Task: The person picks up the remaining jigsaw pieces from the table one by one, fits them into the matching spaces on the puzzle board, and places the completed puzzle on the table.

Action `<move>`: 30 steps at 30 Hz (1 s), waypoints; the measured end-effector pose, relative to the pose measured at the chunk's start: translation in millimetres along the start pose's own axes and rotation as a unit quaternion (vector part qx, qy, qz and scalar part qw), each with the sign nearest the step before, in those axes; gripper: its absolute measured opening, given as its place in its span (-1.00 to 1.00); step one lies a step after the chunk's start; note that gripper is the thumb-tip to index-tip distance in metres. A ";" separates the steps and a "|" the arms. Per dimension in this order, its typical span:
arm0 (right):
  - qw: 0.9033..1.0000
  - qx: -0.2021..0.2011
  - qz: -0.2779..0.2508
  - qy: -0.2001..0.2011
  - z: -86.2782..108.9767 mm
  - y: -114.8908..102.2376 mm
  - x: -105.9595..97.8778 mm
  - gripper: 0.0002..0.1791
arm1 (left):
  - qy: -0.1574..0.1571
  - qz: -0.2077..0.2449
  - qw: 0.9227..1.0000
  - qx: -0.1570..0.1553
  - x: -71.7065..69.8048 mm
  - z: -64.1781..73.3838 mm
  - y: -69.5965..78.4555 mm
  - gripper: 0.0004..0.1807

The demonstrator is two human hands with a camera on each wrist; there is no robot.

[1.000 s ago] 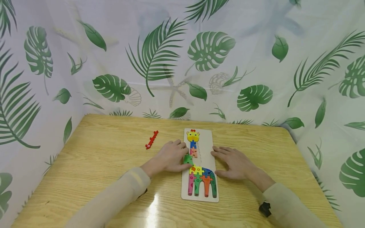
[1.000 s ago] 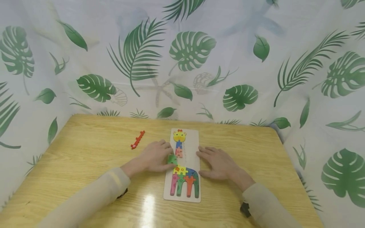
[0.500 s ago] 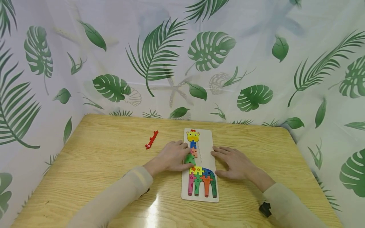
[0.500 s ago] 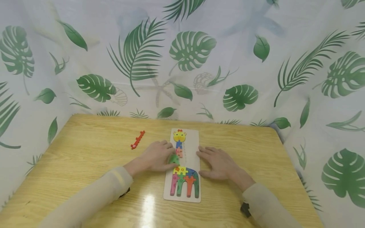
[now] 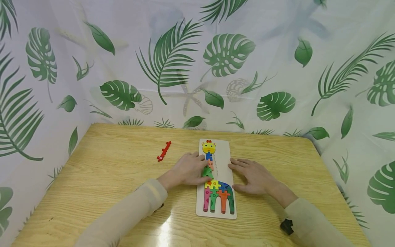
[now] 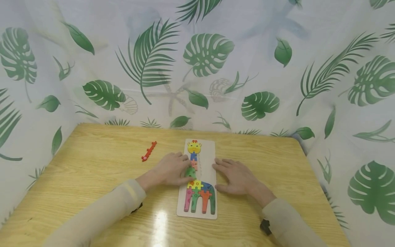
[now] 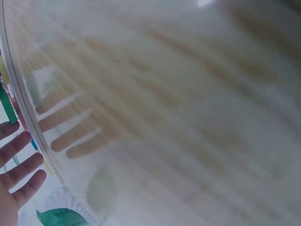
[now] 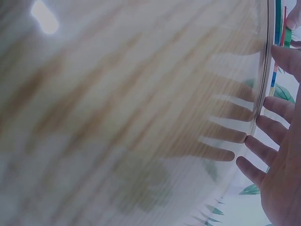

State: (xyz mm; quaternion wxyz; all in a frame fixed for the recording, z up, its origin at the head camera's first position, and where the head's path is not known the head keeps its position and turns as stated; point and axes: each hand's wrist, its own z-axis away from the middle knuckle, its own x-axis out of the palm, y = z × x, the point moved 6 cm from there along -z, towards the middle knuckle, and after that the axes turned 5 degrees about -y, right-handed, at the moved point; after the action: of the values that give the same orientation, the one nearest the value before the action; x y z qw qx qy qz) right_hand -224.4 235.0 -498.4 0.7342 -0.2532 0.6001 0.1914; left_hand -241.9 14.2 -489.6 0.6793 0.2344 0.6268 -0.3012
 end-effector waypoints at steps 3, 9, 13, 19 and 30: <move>1.000 0.001 -0.004 -0.002 -0.1 -0.1 -0.3 -0.14 | -0.002 -0.006 1.000 0.001 1.0 -0.8 0.9 -0.28; 1.000 0.001 -0.005 -0.004 -0.3 0.5 0.5 -0.14 | -0.003 -0.010 1.000 -0.001 3.3 -3.3 1.1 -0.27; 1.000 0.000 -0.004 -0.003 -0.4 0.7 0.5 -0.13 | -0.006 -0.011 1.000 -0.001 3.9 -4.6 1.5 -0.26; 1.000 0.001 -0.003 -0.002 0.1 0.3 0.1 -0.14 | -0.005 -0.019 1.000 -0.002 2.2 -4.6 2.8 -0.27; 1.000 0.000 -0.004 0.000 0.7 0.3 0.3 -0.15 | -0.002 -0.023 1.000 0.000 -2.8 -3.8 5.9 -0.26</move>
State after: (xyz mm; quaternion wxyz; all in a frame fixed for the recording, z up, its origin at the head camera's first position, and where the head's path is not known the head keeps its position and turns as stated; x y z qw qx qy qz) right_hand -224.0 235.7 -498.7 0.7351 -0.2554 0.5992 0.1882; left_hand -240.5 21.4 -487.7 0.6735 0.2192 0.6309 -0.3167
